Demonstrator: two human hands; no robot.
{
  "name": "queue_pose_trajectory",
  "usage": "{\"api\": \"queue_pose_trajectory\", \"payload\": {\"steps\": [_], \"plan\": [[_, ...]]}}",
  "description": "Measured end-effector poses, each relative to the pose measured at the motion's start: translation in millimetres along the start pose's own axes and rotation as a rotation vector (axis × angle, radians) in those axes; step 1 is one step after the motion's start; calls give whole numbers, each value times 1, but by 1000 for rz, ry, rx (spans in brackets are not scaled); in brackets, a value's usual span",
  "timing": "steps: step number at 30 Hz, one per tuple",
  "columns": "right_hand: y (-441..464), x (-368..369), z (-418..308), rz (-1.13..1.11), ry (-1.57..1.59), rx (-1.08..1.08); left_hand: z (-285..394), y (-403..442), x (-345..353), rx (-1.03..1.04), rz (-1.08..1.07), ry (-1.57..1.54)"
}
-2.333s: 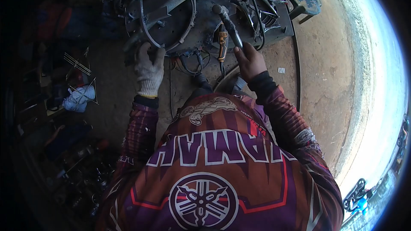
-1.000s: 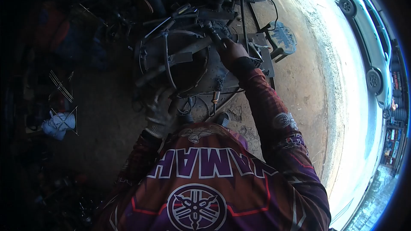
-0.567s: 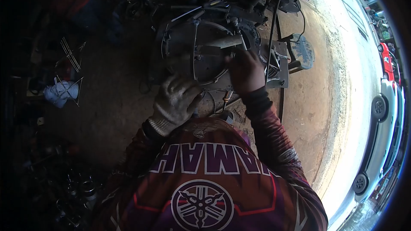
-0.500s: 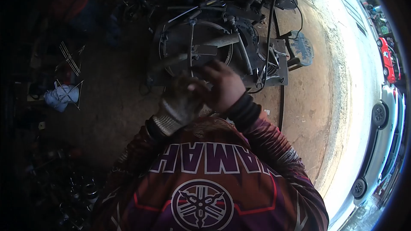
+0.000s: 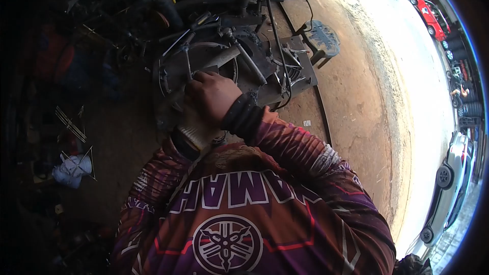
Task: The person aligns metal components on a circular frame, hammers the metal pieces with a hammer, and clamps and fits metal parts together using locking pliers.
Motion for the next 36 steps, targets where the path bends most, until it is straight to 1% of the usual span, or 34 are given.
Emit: {"api": "queue_pose_trajectory", "payload": {"steps": [1,2,3,5,6,8,9,11,13,14,17,23,24,26,27,29,30,32,33,34,35,36], "plan": [[3,-4,-1,0,38,7,-5,2,-10,-10,36,-364],[3,-8,-4,-46,23,67,-8,2,-9,-38,54,-417],[3,-15,-11,-36,19,70,-13,1,-7,-70,65,-467],[-1,-29,-23,124,9,124,-24,-5,0,-58,64,-427],[-3,-28,-24,130,2,135,-28,-6,4,-54,62,-394],[-14,-19,-26,38,-42,186,-28,-12,11,-34,50,-337],[-18,-14,-25,44,-44,199,-28,-14,12,-29,45,-304],[-16,-1,-25,8,-70,162,-25,-16,10,-59,35,-245],[-16,0,-30,40,-24,116,-25,-20,10,-90,16,-192],[-15,0,-34,66,7,73,-27,-21,11,-75,30,-221],[-15,-1,-48,102,118,70,-31,-18,11,14,100,-375],[-22,-3,-48,97,62,173,-25,-20,6,196,304,-589],[-26,-2,-42,100,62,185,-22,-21,5,230,342,-629],[-38,-3,-26,67,112,122,-14,-20,4,284,425,-696],[-44,-13,-18,69,114,133,-12,-19,3,306,469,-728],[-60,-44,3,196,277,174,-13,-16,-2,287,462,-807],[-70,-58,19,277,302,223,-15,-13,-4,259,422,-855],[-95,-77,71,365,258,521,-28,-6,-12,121,150,-1010],[-110,-82,106,383,217,628,-31,-6,-12,-19,-119,-1153],[-127,-82,148,398,175,738,-30,-5,-15,-104,-59,-1194],[-151,-70,199,391,245,893,-26,-5,-18,-190,-1,-1231],[-177,-54,251,375,315,1051,-18,-5,-21,-206,-20,-1224]]}}
Point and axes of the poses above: each hand's wrist, its own y-axis towards the middle knuckle, its own x-axis out of the palm, z = x × y, the point moved 2 cm from there along y, towards the middle knuckle, and after that the axes turned 6 degrees about x, right-handed, at the moved point
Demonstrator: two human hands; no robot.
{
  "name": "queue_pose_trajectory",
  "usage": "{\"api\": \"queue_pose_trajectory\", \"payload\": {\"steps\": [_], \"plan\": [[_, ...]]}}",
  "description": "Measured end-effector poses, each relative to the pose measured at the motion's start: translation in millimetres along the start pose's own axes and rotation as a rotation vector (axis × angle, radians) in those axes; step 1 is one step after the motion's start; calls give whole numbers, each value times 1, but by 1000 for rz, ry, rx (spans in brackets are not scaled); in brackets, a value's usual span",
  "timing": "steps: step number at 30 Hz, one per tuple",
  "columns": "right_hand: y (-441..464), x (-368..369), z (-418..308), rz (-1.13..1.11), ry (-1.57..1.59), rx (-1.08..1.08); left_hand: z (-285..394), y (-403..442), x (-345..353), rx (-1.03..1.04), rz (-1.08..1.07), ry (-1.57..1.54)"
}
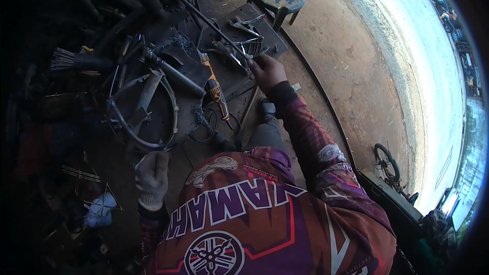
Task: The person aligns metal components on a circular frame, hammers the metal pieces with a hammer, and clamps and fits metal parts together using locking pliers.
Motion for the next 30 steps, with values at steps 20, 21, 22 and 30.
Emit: {"api": "queue_pose_trajectory", "payload": {"steps": [20,21,22,30], "plan": [[267,62,164,-375,-815,244,69,-147,149,-641,-728,403],[272,64,164,-413,-823,267,70,-146,150,-741,-721,396],[282,69,177,-439,-865,205,71,-145,151,-841,-711,391],[327,80,202,-590,-1094,-180,54,-133,159,-991,-502,178]]}}
Point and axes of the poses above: each hand's wrist, its own y-axis towards the middle knuckle, its own x-axis out of the palm, z = x × y, the point moved 2 cm from there along y, towards the middle knuckle, and after that the axes turned 6 degrees about x, right-handed, at the moved point
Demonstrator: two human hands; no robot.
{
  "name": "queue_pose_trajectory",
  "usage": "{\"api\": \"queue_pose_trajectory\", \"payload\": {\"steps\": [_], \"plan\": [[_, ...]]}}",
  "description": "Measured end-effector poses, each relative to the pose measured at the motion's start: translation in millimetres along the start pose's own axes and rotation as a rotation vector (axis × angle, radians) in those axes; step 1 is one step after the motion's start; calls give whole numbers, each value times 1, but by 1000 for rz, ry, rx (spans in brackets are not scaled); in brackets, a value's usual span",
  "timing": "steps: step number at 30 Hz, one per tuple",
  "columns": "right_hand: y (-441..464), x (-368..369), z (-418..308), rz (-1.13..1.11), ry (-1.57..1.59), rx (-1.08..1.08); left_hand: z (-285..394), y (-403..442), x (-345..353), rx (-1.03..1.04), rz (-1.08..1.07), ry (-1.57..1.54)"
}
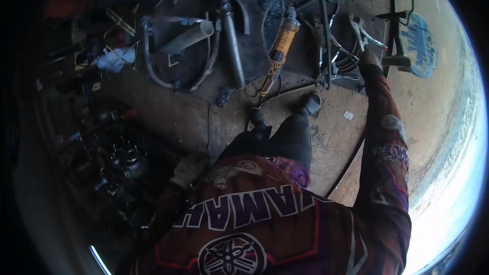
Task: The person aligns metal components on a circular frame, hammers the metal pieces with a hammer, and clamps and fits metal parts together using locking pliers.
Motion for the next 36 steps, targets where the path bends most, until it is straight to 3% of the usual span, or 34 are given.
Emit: {"api": "queue_pose_trajectory", "payload": {"steps": [1,3,4,5,7,9,10,12,13,14,16,18,20,23,25,27,29,31,32,33,34,36], "plan": [[7,-2,5,31,-2,-12,14,-2,-16,-27,-32,-36],[27,-1,29,219,270,-36,-16,1,16,-26,34,-109],[26,-11,31,112,536,-60,-26,4,23,-11,98,-162],[22,-17,32,123,526,-60,-36,6,30,0,103,-170],[-16,-40,32,-143,1434,91,-45,14,32,189,224,-170],[-88,-69,15,-74,1592,-33,-35,27,6,168,230,-286],[-130,-76,4,-10,1480,-97,-28,34,-12,125,226,-392],[-216,-91,-19,137,1252,-201,-18,47,-42,244,272,-466],[-281,-110,-69,173,1475,26,-13,54,-59,332,316,-532],[-328,-115,-95,172,1468,11,-9,61,-74,376,313,-540],[-410,-118,-143,170,1490,10,6,70,-104,676,204,-608],[-469,-120,-198,108,1581,-8,29,64,-133,927,122,-736],[-504,-115,-233,-69,1678,-12,39,63,-130,999,159,-771],[-531,-119,-280,-218,1411,24,57,61,-126,1106,241,-833],[-535,-125,-298,-279,1203,-115,60,57,-132,1146,262,-867],[-534,-132,-316,-297,1150,-97,58,58,-126,915,-250,-1115],[-530,-130,-321,-326,1105,-88,58,59,-120,895,-428,-1241],[-525,-129,-318,-375,966,-128,57,45,-128,680,-315,-1412],[-524,-130,-314,-384,957,-135,62,50,-119,683,-134,-1424],[-521,-131,-309,-301,877,-169,62,56,-104,679,-120,-1432],[-517,-132,-304,-215,799,-205,58,56,-99,848,191,-1248],[-501,-126,-295,-292,923,-281,62,56,-96,980,501,-1034]]}}
Point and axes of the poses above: each hand's wrist, its own y-axis towards the middle knuckle, its own x-axis out of the palm, z = x × y, the point moved 2 cm from there along y, towards the middle knuckle, and after that the axes turned 6 degrees about x, right-handed, at the moved point
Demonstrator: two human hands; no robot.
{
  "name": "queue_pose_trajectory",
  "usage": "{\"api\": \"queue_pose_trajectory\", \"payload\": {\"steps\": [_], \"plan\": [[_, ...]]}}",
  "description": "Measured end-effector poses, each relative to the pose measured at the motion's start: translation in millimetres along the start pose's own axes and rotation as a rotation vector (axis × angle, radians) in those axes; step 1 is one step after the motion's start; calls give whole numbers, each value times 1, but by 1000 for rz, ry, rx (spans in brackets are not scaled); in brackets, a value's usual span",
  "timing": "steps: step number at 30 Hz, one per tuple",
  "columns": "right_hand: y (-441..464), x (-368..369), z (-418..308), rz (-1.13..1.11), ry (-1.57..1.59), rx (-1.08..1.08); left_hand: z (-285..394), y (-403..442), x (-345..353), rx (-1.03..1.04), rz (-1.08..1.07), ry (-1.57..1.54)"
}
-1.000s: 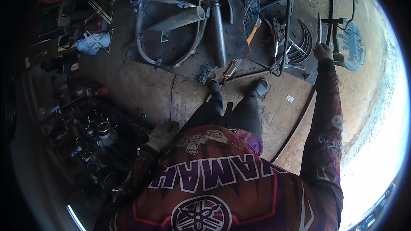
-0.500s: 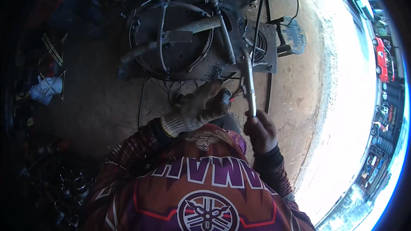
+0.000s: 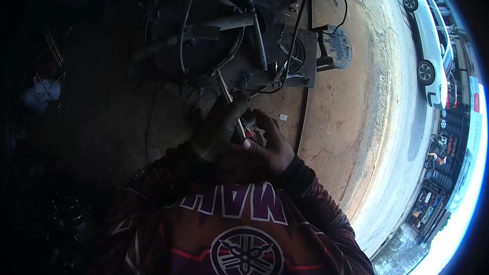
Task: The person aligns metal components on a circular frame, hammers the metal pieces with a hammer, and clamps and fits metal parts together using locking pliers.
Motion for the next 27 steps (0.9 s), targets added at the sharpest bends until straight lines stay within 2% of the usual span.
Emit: {"api": "queue_pose_trajectory", "payload": {"steps": [1,2,3,4,6,7,9,10,12,15,19,21,23,25,27], "plan": [[5,-3,4,-80,130,-40,5,10,0,-238,11,-188],[7,-7,2,-99,129,-37,7,11,3,-475,26,-380],[9,-8,-3,-202,243,82,7,5,6,-482,44,-378],[13,-9,-6,-305,352,198,10,0,7,-343,11,-235],[22,-17,-1,-394,345,222,4,-3,14,-210,-4,-82],[26,-19,1,-460,343,255,-7,-3,23,-355,141,-351],[31,-22,-5,-495,324,266,-17,-12,27,-504,300,-630],[32,-22,-9,-513,311,272,2,-11,14,-276,142,-98],[38,-23,-15,-530,281,263,16,-8,4,-44,-28,418],[47,-22,-23,-541,284,287,15,0,-10,-34,-142,536],[53,-28,-13,-563,392,405,33,15,-40,-547,-137,-1011],[55,-33,-8,-571,428,416,31,20,-44,-668,-135,-1411],[54,-33,-11,-575,472,429,26,26,-39,-788,-110,-1206],[56,-27,-31,-462,433,510,22,31,-33,-896,-92,-990],[55,-25,-34,-453,441,513,18,34,-34,-946,-90,-886]]}}
Point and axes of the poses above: each hand's wrist, its own y-axis towards the middle knuckle, its own x-axis out of the palm, z = x × y, the point moved 2 cm from there along y, towards the middle knuckle, and after that the axes turned 6 degrees about x, right-handed, at the moved point
